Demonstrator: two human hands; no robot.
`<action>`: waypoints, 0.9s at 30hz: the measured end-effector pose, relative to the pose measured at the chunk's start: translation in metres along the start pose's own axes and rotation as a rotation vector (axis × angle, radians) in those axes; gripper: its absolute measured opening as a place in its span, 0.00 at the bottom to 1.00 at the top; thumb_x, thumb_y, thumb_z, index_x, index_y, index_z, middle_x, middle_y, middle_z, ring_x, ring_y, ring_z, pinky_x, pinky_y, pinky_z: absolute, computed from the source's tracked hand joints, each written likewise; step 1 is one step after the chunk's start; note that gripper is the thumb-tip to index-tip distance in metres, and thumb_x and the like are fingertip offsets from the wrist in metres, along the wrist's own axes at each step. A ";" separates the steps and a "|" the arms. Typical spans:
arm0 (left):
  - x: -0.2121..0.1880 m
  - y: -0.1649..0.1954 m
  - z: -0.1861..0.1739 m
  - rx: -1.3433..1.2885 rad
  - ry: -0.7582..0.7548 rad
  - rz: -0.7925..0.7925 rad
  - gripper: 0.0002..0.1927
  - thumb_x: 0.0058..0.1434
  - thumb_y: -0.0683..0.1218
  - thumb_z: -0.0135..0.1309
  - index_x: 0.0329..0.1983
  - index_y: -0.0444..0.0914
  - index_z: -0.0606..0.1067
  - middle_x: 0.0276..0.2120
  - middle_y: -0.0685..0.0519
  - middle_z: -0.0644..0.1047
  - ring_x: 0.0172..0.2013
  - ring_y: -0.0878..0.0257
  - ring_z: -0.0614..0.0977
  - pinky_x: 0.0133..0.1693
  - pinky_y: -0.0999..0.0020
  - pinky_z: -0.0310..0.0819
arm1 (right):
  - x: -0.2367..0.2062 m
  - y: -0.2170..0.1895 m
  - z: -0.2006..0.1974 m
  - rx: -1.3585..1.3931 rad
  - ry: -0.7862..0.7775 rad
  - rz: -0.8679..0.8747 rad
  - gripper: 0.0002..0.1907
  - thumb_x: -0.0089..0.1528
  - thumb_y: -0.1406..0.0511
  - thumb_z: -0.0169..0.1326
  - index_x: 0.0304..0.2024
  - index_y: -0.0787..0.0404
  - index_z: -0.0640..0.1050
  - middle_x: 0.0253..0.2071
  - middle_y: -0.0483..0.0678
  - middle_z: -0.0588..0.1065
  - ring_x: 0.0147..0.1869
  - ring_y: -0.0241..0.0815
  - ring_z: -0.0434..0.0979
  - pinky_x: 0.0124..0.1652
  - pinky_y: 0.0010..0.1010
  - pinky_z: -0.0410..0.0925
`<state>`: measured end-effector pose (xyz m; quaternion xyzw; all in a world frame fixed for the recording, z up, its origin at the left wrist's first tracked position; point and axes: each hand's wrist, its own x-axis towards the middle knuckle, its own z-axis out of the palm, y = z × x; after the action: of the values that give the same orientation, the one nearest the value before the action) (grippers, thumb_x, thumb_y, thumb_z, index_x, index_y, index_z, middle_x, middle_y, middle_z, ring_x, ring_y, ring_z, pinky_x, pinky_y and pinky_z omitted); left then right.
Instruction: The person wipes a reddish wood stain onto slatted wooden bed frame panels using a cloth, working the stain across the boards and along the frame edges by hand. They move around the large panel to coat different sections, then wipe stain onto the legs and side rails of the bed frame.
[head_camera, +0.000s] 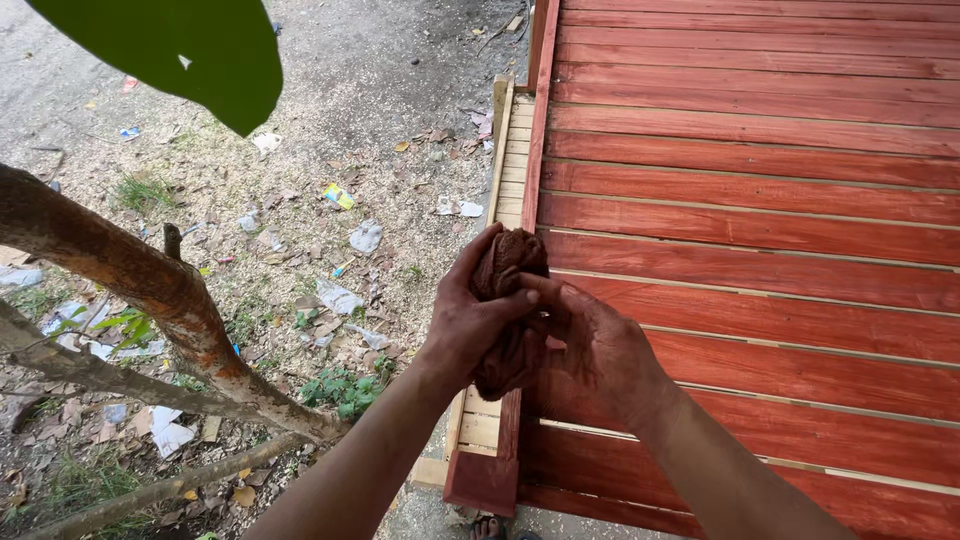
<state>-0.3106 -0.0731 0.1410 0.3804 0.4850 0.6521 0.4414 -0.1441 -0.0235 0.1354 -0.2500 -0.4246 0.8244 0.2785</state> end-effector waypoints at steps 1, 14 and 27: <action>-0.003 -0.002 -0.003 0.043 0.022 0.045 0.48 0.50 0.35 0.66 0.76 0.38 0.60 0.57 0.45 0.78 0.52 0.57 0.83 0.52 0.63 0.83 | 0.001 -0.004 -0.006 -0.048 -0.024 0.018 0.25 0.71 0.57 0.39 0.63 0.64 0.75 0.56 0.51 0.77 0.53 0.43 0.78 0.48 0.37 0.75; -0.092 -0.016 0.027 1.300 -0.216 -0.253 0.47 0.52 0.41 0.58 0.75 0.57 0.56 0.74 0.36 0.50 0.60 0.38 0.68 0.58 0.49 0.70 | 0.018 -0.004 -0.073 -0.374 0.370 -0.052 0.16 0.70 0.61 0.45 0.49 0.63 0.80 0.47 0.47 0.78 0.37 0.38 0.78 0.34 0.32 0.74; 0.016 -0.052 0.021 1.231 -0.084 -0.008 0.30 0.55 0.46 0.57 0.63 0.56 0.71 0.69 0.41 0.61 0.58 0.36 0.71 0.50 0.42 0.73 | 0.023 0.008 -0.086 -0.423 0.494 -0.103 0.15 0.70 0.61 0.44 0.50 0.60 0.79 0.51 0.45 0.79 0.39 0.36 0.80 0.34 0.30 0.73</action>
<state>-0.2854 -0.0445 0.0971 0.5889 0.7560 0.2353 0.1622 -0.1075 0.0362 0.0802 -0.4730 -0.5180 0.6173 0.3561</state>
